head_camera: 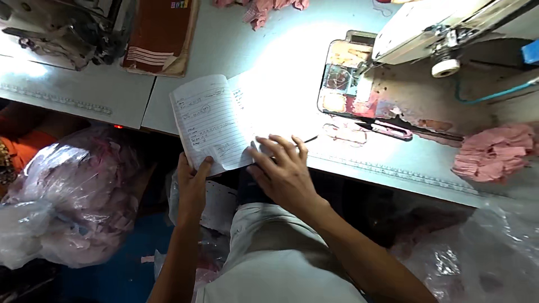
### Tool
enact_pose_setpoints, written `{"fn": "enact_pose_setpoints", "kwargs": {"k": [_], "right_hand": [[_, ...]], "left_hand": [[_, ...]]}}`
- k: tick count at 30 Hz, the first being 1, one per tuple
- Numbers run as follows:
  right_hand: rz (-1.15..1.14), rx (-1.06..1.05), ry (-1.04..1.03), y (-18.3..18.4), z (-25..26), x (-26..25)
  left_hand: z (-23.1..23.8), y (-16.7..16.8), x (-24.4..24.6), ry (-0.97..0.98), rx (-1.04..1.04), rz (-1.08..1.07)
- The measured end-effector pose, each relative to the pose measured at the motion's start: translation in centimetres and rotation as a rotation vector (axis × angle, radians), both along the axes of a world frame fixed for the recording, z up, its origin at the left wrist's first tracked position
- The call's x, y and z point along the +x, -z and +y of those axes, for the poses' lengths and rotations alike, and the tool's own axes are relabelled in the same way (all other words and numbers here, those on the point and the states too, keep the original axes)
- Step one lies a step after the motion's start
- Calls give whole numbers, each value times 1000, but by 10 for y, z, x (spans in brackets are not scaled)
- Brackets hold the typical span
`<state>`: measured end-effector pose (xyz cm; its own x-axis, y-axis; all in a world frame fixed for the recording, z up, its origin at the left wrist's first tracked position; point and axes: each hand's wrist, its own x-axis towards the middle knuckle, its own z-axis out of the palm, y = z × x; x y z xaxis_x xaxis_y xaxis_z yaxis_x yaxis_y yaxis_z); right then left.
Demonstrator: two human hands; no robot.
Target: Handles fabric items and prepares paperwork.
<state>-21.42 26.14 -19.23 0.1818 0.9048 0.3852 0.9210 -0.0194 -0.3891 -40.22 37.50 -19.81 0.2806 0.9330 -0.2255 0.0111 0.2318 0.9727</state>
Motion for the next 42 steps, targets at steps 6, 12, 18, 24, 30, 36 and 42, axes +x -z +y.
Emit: {"fn": "enact_pose_setpoints", "kwargs": {"k": [6, 12, 18, 24, 30, 36, 42], "right_hand": [[56, 20, -76, 9, -4, 3], [96, 151, -34, 13, -8, 32], [90, 204, 38, 26, -4, 39], [78, 219, 55, 26, -5, 37], [-61, 214, 34, 30, -2, 31], [-112, 234, -15, 34, -5, 31], [-32, 198, -1, 25, -3, 28]], "left_hand": [[18, 5, -26, -7, 363, 259], [100, -31, -17, -41, 945, 633], [204, -54, 30, 148, 1022, 896], [236, -33, 62, 394, 920, 1119], [225, -41, 78, 449, 972, 1063], [225, -40, 89, 329, 857, 841], [220, -29, 95, 71, 382, -17]]}}
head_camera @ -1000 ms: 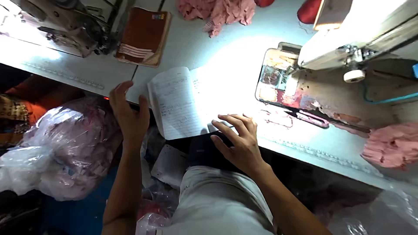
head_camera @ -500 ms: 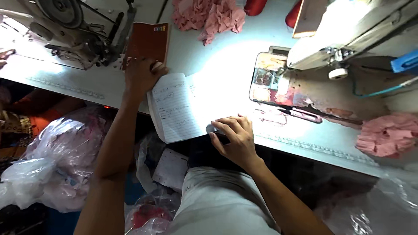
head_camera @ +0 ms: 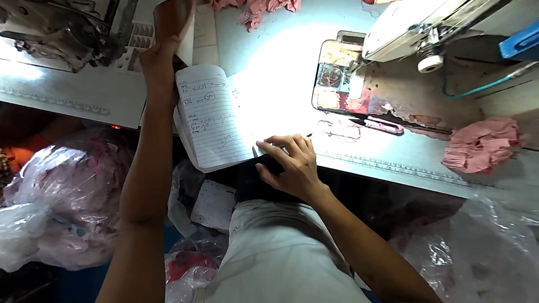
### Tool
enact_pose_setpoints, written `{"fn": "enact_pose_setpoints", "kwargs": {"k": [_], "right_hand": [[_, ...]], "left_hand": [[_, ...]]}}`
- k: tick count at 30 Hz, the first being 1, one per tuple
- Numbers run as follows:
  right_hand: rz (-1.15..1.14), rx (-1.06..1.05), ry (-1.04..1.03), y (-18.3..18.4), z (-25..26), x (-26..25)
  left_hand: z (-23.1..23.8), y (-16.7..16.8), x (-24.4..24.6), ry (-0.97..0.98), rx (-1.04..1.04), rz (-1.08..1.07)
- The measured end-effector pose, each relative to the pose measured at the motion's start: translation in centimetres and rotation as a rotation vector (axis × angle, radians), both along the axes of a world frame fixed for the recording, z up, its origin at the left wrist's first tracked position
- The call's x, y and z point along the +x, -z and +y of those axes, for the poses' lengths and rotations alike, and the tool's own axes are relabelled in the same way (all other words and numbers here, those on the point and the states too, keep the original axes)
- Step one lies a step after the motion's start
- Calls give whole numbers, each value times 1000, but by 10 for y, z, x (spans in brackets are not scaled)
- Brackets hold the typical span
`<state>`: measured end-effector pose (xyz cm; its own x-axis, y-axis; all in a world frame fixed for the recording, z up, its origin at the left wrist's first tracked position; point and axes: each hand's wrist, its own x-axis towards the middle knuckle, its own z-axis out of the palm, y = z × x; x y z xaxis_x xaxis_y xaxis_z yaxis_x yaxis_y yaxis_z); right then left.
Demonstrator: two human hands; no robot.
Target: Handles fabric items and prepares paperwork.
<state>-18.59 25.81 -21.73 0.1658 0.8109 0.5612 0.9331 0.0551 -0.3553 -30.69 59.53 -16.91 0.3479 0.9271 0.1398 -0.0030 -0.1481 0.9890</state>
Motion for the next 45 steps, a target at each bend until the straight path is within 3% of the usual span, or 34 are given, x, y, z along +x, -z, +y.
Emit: {"fn": "enact_pose_setpoints", "kwargs": {"k": [5, 11, 22, 31, 36, 40, 45], "right_hand": [[20, -99, -89, -16, 5, -16], [-10, -60, -108, -3, 5, -30], [24, -38, -105, 3, 2, -40], [34, -60, -97, -4, 6, -39], [35, -73, -102, -13, 13, -40], [91, -24, -104, -23, 26, -34], [241, -63, -69, -48, 72, 1]], "left_hand": [[4, -7, -5, -41, -304, -105], [11, -23, -12, -14, -390, -168], [0, -35, -4, 41, -415, -248], [-4, -15, -1, 31, -473, -428], [-6, 1, 6, -64, -317, -409], [-12, 6, 12, -130, -236, -427], [-14, 6, 11, -154, -283, -491]]}}
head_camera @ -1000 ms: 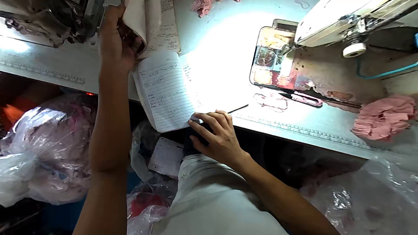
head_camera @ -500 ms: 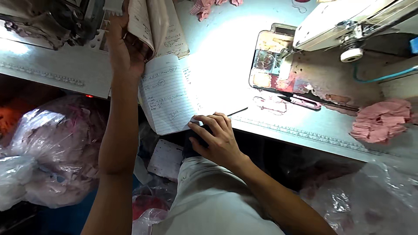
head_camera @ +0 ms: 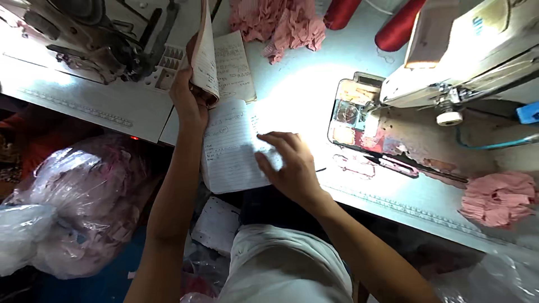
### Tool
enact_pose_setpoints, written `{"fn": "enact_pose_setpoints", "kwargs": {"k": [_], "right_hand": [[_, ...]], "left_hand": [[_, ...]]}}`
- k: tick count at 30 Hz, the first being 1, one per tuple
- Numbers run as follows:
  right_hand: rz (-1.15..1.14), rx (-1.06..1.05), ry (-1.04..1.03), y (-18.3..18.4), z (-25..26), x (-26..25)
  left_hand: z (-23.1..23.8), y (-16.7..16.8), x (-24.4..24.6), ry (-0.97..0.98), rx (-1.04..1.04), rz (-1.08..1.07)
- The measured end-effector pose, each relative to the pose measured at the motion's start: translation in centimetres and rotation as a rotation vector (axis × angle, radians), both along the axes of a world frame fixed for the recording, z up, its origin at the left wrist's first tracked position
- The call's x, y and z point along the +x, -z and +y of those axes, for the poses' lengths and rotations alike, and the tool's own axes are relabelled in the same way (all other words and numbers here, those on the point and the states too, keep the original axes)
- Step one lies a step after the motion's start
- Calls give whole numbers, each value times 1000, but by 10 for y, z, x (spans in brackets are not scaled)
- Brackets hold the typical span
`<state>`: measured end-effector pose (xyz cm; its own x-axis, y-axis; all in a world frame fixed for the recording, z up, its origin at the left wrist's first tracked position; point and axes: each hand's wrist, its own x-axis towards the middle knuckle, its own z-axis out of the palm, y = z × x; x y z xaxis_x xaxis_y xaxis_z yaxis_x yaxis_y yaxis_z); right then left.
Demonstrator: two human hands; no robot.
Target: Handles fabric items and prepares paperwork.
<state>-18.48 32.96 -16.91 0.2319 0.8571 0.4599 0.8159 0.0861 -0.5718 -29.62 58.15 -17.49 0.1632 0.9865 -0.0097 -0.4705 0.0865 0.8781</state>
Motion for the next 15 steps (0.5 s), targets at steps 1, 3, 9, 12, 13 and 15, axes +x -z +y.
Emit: {"fn": "enact_pose_setpoints", "kwargs": {"k": [1, 3, 9, 12, 13, 15], "right_hand": [[19, -31, 13, -6, 12, 8], [60, -89, 32, -13, 39, 22], [122, -223, 114, -2, 111, 48], [190, -179, 128, -3, 123, 46], [209, -159, 132, -2, 125, 46], [192, -141, 132, 9, 126, 46]], "left_hand": [[0, 0, -2, 3, -13, -13], [0, 1, -4, 3, -35, -14], [-2, 0, -6, 28, -62, -13], [-4, 0, -7, 13, -64, -60], [-5, 0, -7, 0, -61, -79], [-7, 2, -8, -43, 20, -83]]}}
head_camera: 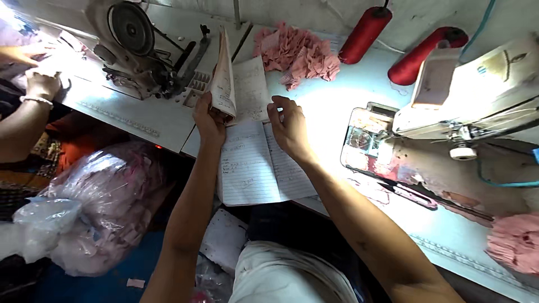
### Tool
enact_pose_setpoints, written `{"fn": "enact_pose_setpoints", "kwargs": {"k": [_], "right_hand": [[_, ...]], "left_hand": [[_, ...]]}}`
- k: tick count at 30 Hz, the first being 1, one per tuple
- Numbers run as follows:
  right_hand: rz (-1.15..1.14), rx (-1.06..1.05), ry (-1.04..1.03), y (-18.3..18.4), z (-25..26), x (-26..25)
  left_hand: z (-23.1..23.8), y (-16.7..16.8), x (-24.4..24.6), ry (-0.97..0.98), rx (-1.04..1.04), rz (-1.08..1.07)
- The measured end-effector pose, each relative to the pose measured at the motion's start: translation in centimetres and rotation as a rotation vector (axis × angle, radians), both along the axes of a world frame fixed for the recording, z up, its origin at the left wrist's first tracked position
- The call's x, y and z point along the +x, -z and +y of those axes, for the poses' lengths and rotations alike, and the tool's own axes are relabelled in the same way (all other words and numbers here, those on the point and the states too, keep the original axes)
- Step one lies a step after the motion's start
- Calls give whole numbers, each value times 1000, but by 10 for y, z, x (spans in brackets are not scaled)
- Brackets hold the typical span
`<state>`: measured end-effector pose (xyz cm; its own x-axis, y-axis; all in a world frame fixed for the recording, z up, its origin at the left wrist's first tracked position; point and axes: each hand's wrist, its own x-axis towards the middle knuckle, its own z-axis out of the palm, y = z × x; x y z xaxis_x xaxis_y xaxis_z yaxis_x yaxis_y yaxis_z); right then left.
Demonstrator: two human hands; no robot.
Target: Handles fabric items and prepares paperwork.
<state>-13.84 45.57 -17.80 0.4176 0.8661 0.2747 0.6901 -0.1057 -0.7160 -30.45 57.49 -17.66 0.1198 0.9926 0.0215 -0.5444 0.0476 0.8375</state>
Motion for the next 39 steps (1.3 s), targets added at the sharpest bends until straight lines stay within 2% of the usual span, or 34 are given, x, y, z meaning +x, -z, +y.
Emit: {"fn": "enact_pose_setpoints", "kwargs": {"k": [1, 3, 5, 8, 11, 15, 17, 24, 32, 36, 39], "right_hand": [[-49, 1, -5, 8, 1, 1], [-188, -23, -18, 21, 0, 1], [-254, -53, -10, 22, -2, -2], [-251, -56, 5, 22, -4, -4], [-251, -51, 10, 23, -5, -6], [-244, -27, -4, 21, -7, -5], [-233, -39, 9, 22, -4, -4], [-196, -41, 15, 23, -3, -2], [-182, -12, 16, 23, -4, -2], [-145, 37, -24, 17, -19, -4], [-239, 25, -18, 2, -4, -6]], "left_hand": [[0, 3, -1, -28, 113, 53], [1, 8, -7, -83, 435, 298], [2, 7, -18, -68, 681, 713], [4, -1, -27, 116, 764, 1329], [10, -11, -29, 323, 811, 1562], [31, -29, -41, 612, 919, 1531], [38, -34, -43, 655, 924, 1504], [45, -11, -59, 452, 1203, 1408], [13, 4, -56, 19, 1066, 1353], [10, 8, -53, -79, 905, 1274], [11, 9, -52, -92, 889, 1287]]}}
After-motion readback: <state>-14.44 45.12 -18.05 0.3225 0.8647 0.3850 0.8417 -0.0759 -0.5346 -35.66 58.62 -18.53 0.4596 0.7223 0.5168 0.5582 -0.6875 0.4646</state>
